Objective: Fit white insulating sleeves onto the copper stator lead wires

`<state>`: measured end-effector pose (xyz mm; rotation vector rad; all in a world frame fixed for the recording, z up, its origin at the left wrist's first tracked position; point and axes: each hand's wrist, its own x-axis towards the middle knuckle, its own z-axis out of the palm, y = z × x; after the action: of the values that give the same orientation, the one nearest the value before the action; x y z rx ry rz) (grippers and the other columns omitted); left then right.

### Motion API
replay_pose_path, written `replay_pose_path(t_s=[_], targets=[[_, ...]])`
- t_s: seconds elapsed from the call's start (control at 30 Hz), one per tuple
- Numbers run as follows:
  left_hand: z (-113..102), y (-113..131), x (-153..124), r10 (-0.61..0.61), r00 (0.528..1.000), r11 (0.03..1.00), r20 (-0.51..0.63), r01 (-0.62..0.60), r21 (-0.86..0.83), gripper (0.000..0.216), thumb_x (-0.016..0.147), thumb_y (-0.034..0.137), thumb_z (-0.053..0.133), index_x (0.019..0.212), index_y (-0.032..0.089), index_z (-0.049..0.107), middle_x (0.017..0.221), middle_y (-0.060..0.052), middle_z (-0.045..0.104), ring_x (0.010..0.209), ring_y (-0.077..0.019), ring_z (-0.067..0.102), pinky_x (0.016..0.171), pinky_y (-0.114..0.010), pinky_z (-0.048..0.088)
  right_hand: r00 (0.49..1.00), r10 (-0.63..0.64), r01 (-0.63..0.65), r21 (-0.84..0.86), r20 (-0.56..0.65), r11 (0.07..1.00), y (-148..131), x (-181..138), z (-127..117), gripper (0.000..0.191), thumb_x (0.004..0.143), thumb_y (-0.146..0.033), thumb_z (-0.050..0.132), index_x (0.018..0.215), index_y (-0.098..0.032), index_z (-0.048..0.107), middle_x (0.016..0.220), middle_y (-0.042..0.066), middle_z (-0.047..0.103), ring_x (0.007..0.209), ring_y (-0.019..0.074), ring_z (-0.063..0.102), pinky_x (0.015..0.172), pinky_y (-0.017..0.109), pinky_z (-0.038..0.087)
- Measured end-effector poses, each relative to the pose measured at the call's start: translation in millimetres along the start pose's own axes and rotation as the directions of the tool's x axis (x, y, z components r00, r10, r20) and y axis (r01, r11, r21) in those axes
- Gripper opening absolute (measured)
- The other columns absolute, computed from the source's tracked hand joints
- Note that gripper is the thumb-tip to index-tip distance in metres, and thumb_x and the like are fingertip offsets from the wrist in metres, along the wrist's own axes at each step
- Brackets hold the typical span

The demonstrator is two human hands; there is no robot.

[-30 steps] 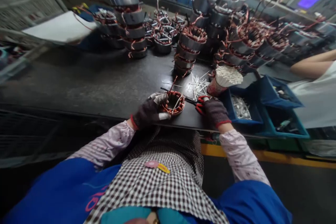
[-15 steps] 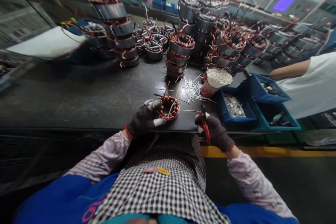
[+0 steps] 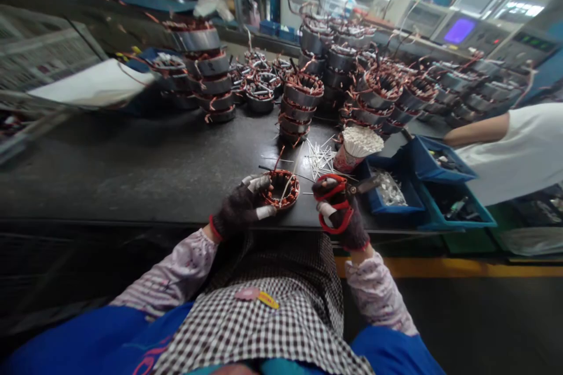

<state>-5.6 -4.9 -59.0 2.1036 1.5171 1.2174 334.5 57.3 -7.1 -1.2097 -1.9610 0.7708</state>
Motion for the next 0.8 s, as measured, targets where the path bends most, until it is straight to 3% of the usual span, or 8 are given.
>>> replay_pose_path(t_s=[0.1, 0.17, 0.33, 0.5, 0.57, 0.63, 0.73, 0.8], targets=[[3, -4, -3, -0.029, 0.999, 1.000, -0.031, 0.029, 0.001, 0.069, 0.091, 0.045, 0.100, 0.159, 0.046, 0.089, 0.159, -0.006, 0.095, 0.146, -0.0458, 0.090, 0.127, -0.070, 0.078, 0.980, 0.178, -0.133, 0.380, -0.086, 0.915, -8, -2, 13, 0.038, 0.094, -0.060, 0.085, 0.117, -0.033, 0.070, 0.109, 0.009, 0.088, 0.071, 0.0298, 0.077, 0.065, 0.052, 0.073], [5, -7, -4, -0.043, 0.998, 0.999, -0.042, 0.043, 0.003, 0.069, 0.090, 0.048, 0.099, 0.158, 0.048, 0.089, 0.159, -0.005, 0.095, 0.146, -0.0469, 0.090, 0.125, -0.071, 0.078, 0.955, 0.290, -0.239, 0.442, -0.052, 0.865, -9, -4, 11, 0.045, 0.089, -0.064, 0.092, 0.112, -0.032, 0.071, 0.102, 0.004, 0.086, 0.059, 0.0220, 0.065, 0.054, 0.041, 0.061], [7, -10, -4, -0.026, 1.000, 0.999, -0.001, 0.026, 0.035, 0.070, 0.094, 0.050, 0.098, 0.163, 0.045, 0.087, 0.159, -0.007, 0.094, 0.148, -0.0478, 0.088, 0.128, -0.073, 0.077, 0.958, 0.255, -0.242, -0.105, 0.134, 0.965, -7, -16, -18, 0.040, 0.089, -0.059, 0.099, 0.111, -0.029, 0.084, 0.099, 0.005, 0.090, 0.092, 0.0341, 0.084, 0.090, 0.049, 0.073], [5, -8, -2, -0.019, 0.999, 1.000, 0.028, 0.019, 0.010, 0.079, 0.097, 0.047, 0.099, 0.172, 0.035, 0.080, 0.161, -0.014, 0.092, 0.147, -0.0483, 0.087, 0.131, -0.074, 0.075, 0.939, 0.183, 0.019, -0.576, 0.291, 0.817, -26, -6, -34, 0.066, 0.104, -0.049, 0.093, 0.158, -0.013, 0.082, 0.152, 0.029, 0.089, 0.133, 0.0426, 0.089, 0.118, 0.049, 0.070], [4, -7, -2, -0.024, 0.999, 1.000, 0.033, 0.024, 0.020, 0.080, 0.097, 0.048, 0.099, 0.173, 0.032, 0.079, 0.159, -0.016, 0.092, 0.147, -0.0483, 0.087, 0.130, -0.074, 0.075, 0.908, 0.184, 0.113, -0.643, 0.376, 0.758, -33, 8, -35, 0.063, 0.108, -0.048, 0.093, 0.158, -0.012, 0.082, 0.155, 0.031, 0.088, 0.134, 0.0402, 0.089, 0.117, 0.043, 0.067], [2, -5, -2, -0.030, 0.999, 0.999, 0.045, 0.028, 0.045, 0.079, 0.097, 0.049, 0.098, 0.172, 0.033, 0.078, 0.154, -0.015, 0.094, 0.144, -0.0467, 0.088, 0.128, -0.072, 0.076, 0.878, 0.213, 0.137, -0.651, 0.429, 0.747, -34, 21, -36, 0.044, 0.111, -0.049, 0.093, 0.138, -0.015, 0.090, 0.136, 0.025, 0.094, 0.118, 0.0356, 0.090, 0.106, 0.038, 0.065], [-1, -4, -2, -0.022, 0.999, 0.997, 0.045, 0.019, 0.077, 0.075, 0.099, 0.049, 0.098, 0.170, 0.034, 0.078, 0.144, -0.013, 0.095, 0.137, -0.0439, 0.089, 0.124, -0.068, 0.078, 0.807, 0.274, 0.039, -0.509, 0.524, 0.860, -25, 29, -36, 0.044, 0.114, -0.061, 0.091, 0.095, -0.021, 0.085, 0.092, 0.010, 0.088, 0.085, 0.0259, 0.079, 0.082, 0.033, 0.056], [-2, -4, -3, -0.009, 0.999, 0.997, 0.045, 0.006, 0.081, 0.074, 0.100, 0.048, 0.098, 0.170, 0.035, 0.079, 0.142, -0.013, 0.095, 0.135, -0.0432, 0.089, 0.121, -0.067, 0.079, 0.800, 0.288, -0.070, -0.395, 0.527, 0.916, -19, 30, -35, 0.054, 0.114, -0.069, 0.090, 0.089, -0.022, 0.081, 0.085, 0.005, 0.084, 0.079, 0.0229, 0.073, 0.077, 0.032, 0.052]])
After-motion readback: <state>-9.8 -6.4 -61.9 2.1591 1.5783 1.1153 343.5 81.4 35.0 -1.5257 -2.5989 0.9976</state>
